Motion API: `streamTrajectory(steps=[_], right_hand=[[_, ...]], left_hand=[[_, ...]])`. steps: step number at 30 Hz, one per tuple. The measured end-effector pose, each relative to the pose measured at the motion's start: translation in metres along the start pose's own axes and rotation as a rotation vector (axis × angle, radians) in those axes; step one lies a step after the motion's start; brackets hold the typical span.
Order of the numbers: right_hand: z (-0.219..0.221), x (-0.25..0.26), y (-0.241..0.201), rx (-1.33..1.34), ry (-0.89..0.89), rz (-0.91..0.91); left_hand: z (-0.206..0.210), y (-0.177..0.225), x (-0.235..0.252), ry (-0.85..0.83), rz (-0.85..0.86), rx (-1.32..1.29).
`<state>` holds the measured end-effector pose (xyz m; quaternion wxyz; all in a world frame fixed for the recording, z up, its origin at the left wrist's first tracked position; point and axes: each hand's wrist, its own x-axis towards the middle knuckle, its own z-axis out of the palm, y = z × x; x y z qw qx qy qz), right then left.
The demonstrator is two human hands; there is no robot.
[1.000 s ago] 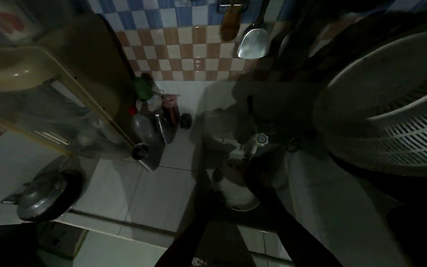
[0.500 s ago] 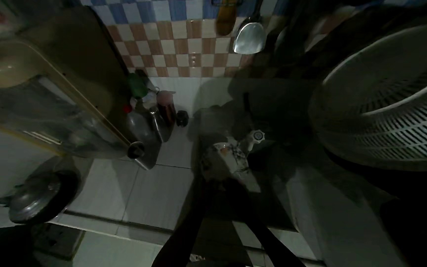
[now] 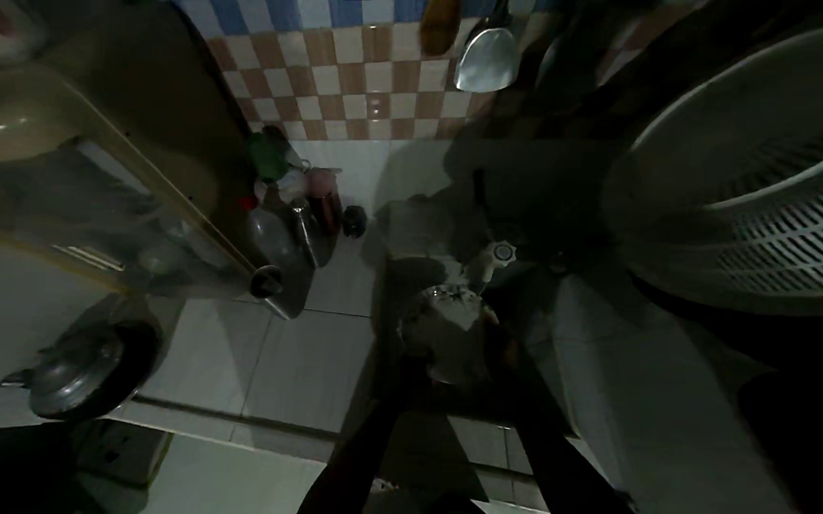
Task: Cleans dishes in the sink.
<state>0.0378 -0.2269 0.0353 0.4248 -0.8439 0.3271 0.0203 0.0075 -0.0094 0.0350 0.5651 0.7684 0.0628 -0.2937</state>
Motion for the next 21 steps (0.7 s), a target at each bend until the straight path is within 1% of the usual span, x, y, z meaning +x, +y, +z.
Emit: streamTrajectory(steps=[1,2,5,7,8,10,12,14,15,17,18,19,20,21], right_hand=[[-0.003,0.005,0.0,-0.008,-0.034,-0.051],[-0.006,0.008,-0.004,-0.026,-0.073,-0.09],[-0.007,0.02,-0.018,-0.115,-0.14,-0.205],[-0.006,0.026,-0.035,-0.135,-0.111,-0.259],[-0.007,0.027,-0.045,-0.125,-0.102,-0.252],[-0.01,0.026,-0.064,-0.051,-0.138,-0.233],[-0.007,0.032,-0.072,-0.012,-0.168,-0.205],[-0.01,0.033,-0.075,-0.097,-0.17,-0.249],[-0.016,0.03,-0.078,-0.167,-0.188,-0.27],[-0.029,0.03,-0.079,-0.318,-0.19,-0.334],[-0.039,0.027,-0.083,-0.362,-0.162,-0.37],[-0.05,0.022,-0.089,-0.352,-0.118,-0.391],[-0.061,0.017,-0.096,-0.304,-0.052,-0.388],[-0.071,0.013,-0.103,-0.248,0.011,-0.411]], left_hand=[[-0.013,0.004,-0.002,0.064,0.056,0.092],[-0.021,0.004,-0.003,0.086,0.078,0.121],[-0.025,-0.013,0.007,0.098,0.052,-0.011],[-0.024,-0.024,0.012,0.112,0.034,-0.014],[-0.022,-0.03,0.013,0.118,0.025,0.053],[-0.018,-0.039,0.015,0.082,-0.021,0.211],[-0.013,-0.038,0.015,0.015,-0.064,0.213],[-0.01,-0.03,0.011,-0.036,-0.035,0.218],[-0.01,-0.026,0.011,-0.05,0.011,0.209],[-0.01,-0.015,0.014,-0.072,0.146,0.108],[-0.008,-0.004,0.015,-0.063,0.2,0.079],[-0.002,0.016,0.013,-0.011,0.178,0.148],[0.009,0.055,0.005,0.012,0.008,0.259],[0.03,0.1,0.008,-0.003,-0.246,0.292]])
